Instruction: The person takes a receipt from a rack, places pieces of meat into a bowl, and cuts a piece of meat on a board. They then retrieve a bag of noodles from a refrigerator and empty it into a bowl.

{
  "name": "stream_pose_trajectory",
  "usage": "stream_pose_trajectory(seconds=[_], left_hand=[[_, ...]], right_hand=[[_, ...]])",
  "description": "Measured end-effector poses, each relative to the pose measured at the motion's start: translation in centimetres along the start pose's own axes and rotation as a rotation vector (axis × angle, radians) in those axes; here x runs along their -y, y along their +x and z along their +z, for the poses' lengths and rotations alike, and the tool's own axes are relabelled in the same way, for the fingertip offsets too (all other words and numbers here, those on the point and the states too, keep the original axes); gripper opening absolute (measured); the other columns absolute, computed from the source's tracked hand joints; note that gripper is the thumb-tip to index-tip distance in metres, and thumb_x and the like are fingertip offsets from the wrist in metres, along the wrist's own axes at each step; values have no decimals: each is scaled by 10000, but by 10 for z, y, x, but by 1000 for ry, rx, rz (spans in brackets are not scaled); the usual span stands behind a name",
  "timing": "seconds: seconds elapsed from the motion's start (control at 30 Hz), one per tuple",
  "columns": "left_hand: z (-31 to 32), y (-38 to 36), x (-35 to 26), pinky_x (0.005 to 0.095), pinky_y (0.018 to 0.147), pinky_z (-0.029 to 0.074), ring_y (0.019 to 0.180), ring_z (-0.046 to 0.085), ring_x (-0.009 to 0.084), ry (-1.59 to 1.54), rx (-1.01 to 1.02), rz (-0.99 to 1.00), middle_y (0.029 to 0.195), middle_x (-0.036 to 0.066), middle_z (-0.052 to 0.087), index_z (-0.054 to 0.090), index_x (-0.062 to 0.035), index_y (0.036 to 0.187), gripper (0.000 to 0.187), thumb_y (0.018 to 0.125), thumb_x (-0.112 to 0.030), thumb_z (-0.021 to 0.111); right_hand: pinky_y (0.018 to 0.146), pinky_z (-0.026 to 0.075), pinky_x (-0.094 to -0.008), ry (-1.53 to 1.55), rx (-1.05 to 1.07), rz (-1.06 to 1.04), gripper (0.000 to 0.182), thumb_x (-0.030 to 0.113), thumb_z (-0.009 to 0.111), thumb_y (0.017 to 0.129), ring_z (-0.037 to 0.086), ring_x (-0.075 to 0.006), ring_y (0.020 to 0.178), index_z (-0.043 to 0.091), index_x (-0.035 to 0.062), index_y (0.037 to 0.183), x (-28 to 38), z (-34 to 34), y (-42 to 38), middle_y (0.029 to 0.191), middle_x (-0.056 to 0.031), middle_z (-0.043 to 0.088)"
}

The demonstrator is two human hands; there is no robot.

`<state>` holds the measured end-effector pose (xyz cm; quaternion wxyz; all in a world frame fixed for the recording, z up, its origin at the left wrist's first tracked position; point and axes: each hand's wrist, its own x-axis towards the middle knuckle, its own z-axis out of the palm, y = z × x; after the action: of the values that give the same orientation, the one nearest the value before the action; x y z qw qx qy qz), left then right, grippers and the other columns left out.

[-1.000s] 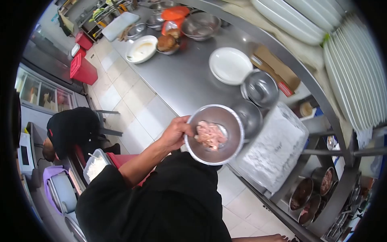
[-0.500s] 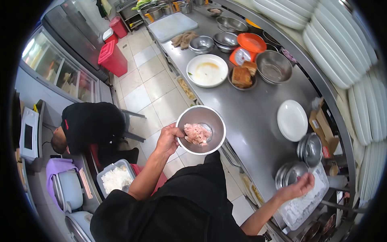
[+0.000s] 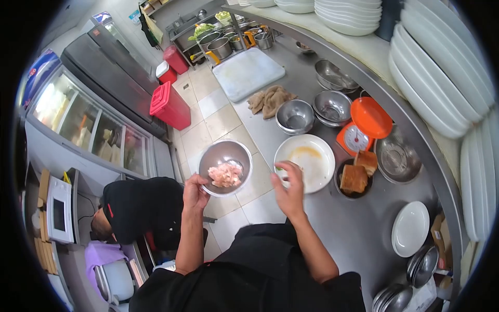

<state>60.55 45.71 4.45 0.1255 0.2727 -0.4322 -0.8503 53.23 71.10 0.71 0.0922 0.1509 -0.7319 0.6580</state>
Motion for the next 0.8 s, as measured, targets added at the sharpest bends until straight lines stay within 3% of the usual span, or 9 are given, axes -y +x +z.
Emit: stream_pose_trajectory(seconds=[0.13, 0.2, 0.3, 0.33, 0.37, 0.47, 0.6, 0.63, 0.8], left_hand=[[16, 73, -30, 213, 397, 358, 469, 443, 110, -65, -34, 62, 739, 62, 563, 541, -2, 854, 184, 676, 29, 503], [33, 123, -41, 205, 373, 366, 427, 457, 111, -109, -31, 71, 628, 64, 552, 536, -2, 734, 91, 689, 26, 462], [50, 223, -49, 263, 474, 405, 549, 492, 141, -53, 139, 42, 747, 83, 559, 547, -4, 766, 88, 688, 16, 512], [78, 248, -50, 238, 488, 439, 548, 518, 119, -61, 145, 39, 785, 74, 593, 557, 26, 861, 171, 719, 7, 463], [92, 292, -45, 272, 530, 454, 557, 517, 133, -49, 164, 20, 786, 74, 594, 561, 9, 841, 144, 724, 1, 475], [140, 413, -17, 351, 606, 474, 592, 520, 166, -18, 298, -37, 792, 79, 591, 564, -41, 771, 67, 736, -18, 513], [237, 510, 23, 308, 588, 473, 569, 515, 159, 123, 434, -269, 679, 68, 551, 559, -51, 734, 47, 756, -14, 538], [257, 535, 38, 305, 577, 471, 553, 507, 158, 147, 454, -317, 667, 68, 547, 558, -45, 732, 43, 755, -12, 543], [334, 627, 122, 302, 517, 454, 482, 451, 145, 240, 591, -500, 670, 66, 545, 554, -18, 777, 63, 762, 27, 513]], right_hand=[[888, 420, -449, -157, 117, 10, 321, 163, 691, 792, 493, -291, 1099, 595, 99, 1092, -56, 85, 77, 1150, -117, 568], [957, 382, -452, -290, 166, 68, 433, 207, 716, 773, 443, -299, 1195, 563, 118, 1168, -89, 120, 119, 1218, -135, 534], [1063, 259, -491, -476, 133, 207, 638, 298, 741, 745, 312, -334, 1327, 461, 161, 1302, -136, 170, 176, 1358, -171, 426], [1099, 207, -509, -535, 98, 265, 713, 332, 747, 736, 260, -350, 1369, 418, 178, 1350, -142, 180, 198, 1411, -184, 380], [1090, 171, -610, -570, 121, 360, 894, 449, 725, 723, 116, -553, 1342, 268, 226, 1458, -150, 185, 219, 1491, -252, 176], [1076, 150, -646, -718, -96, 397, 925, 485, 721, 720, 61, -556, 1356, 245, 236, 1473, -175, 200, 271, 1517, -253, 124], [1067, 98, -675, -915, -139, 440, 935, 548, 736, 673, 49, -567, 1350, 285, 286, 1449, -228, 218, 298, 1462, -241, 209], [1044, 155, -674, -968, -208, 415, 852, 553, 745, 649, 154, -542, 1319, 397, 281, 1378, -222, 220, 301, 1407, -219, 278], [925, 314, -582, -984, -295, 495, 691, 497, 770, 574, 351, -406, 1160, 558, 237, 1179, -209, 226, 319, 1287, -152, 381]])
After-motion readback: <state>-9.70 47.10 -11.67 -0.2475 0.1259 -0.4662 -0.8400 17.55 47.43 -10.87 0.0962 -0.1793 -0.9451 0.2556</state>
